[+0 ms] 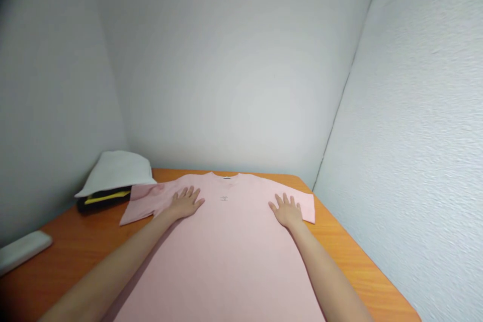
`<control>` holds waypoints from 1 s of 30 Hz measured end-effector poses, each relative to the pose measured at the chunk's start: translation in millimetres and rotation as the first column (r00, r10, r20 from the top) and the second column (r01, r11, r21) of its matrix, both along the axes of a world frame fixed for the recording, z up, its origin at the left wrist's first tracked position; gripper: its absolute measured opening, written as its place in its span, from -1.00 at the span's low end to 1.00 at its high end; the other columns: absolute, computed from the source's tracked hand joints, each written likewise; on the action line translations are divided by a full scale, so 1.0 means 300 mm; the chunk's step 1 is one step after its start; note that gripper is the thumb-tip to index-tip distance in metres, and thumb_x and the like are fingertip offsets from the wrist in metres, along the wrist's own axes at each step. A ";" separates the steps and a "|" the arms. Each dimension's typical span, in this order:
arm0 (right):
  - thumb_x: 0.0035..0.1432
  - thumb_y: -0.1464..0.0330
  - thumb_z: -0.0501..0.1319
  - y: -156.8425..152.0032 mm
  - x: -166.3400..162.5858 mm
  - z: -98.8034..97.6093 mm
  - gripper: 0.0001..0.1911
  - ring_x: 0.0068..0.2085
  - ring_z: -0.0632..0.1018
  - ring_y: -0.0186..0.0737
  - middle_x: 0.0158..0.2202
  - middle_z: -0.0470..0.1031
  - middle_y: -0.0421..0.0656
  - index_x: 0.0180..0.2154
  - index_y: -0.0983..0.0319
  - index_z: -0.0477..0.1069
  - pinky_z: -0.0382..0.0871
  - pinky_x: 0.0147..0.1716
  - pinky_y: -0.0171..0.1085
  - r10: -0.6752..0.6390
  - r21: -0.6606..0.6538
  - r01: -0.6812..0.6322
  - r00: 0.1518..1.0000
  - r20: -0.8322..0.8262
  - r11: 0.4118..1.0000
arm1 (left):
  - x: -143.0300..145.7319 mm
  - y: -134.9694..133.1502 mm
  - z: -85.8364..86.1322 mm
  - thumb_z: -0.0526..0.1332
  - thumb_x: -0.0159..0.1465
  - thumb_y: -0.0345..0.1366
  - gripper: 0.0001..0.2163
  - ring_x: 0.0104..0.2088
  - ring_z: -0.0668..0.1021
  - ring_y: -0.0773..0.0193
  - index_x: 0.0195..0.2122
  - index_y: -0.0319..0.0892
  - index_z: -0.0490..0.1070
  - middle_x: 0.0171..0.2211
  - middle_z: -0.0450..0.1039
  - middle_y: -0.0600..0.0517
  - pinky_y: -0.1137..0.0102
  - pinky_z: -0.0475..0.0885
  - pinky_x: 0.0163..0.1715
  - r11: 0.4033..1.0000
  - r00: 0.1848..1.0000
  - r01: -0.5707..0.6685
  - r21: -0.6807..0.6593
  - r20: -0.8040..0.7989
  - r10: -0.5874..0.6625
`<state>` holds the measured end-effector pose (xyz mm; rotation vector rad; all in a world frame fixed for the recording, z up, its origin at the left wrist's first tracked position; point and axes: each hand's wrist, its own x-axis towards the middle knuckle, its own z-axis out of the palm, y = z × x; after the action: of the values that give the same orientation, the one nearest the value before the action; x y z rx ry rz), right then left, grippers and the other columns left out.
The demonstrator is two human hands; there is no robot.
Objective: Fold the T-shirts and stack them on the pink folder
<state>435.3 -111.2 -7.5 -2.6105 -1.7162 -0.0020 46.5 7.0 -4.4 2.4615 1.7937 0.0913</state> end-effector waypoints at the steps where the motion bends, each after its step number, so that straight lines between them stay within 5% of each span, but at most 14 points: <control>1: 0.34 -0.06 -0.22 0.018 0.023 -0.009 -0.32 0.37 -0.07 0.12 0.41 -0.17 -0.08 0.37 0.07 -0.09 -0.14 0.25 0.14 -0.009 0.009 0.009 1.000 0.006 1.000 | 0.018 0.020 -0.005 -0.24 0.29 0.19 -0.29 0.38 -0.06 -0.12 0.37 -0.08 -0.02 0.41 -0.21 -0.12 -0.16 -0.08 0.24 1.000 1.000 0.009 0.002 0.004 -0.009; 15: 0.32 -0.08 -0.22 0.177 0.190 -0.057 -0.31 0.36 -0.04 0.15 0.41 -0.15 -0.11 0.36 0.04 -0.05 -0.15 0.23 0.19 -0.038 0.059 0.036 0.999 0.018 0.998 | 0.179 0.221 -0.048 -0.25 0.31 0.18 -0.30 0.38 -0.07 -0.11 0.37 -0.08 -0.03 0.41 -0.19 -0.12 -0.17 -0.13 0.25 0.996 0.998 0.051 0.075 0.027 -0.053; 30: 0.32 -0.07 -0.23 0.149 0.213 -0.083 -0.31 0.36 -0.03 0.15 0.41 -0.15 -0.10 0.37 0.05 -0.07 -0.11 0.23 0.21 -0.007 0.071 0.004 0.999 0.041 0.997 | 0.182 0.162 -0.040 -0.25 0.32 0.16 -0.32 0.38 -0.07 -0.10 0.38 -0.07 -0.04 0.41 -0.21 -0.11 -0.16 -0.10 0.25 0.997 0.999 0.033 0.069 0.021 -0.034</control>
<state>499.0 -66.3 -32.3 -2.5826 -1.6885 -0.1150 101.0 55.7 -16.3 2.5254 1.7686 0.1798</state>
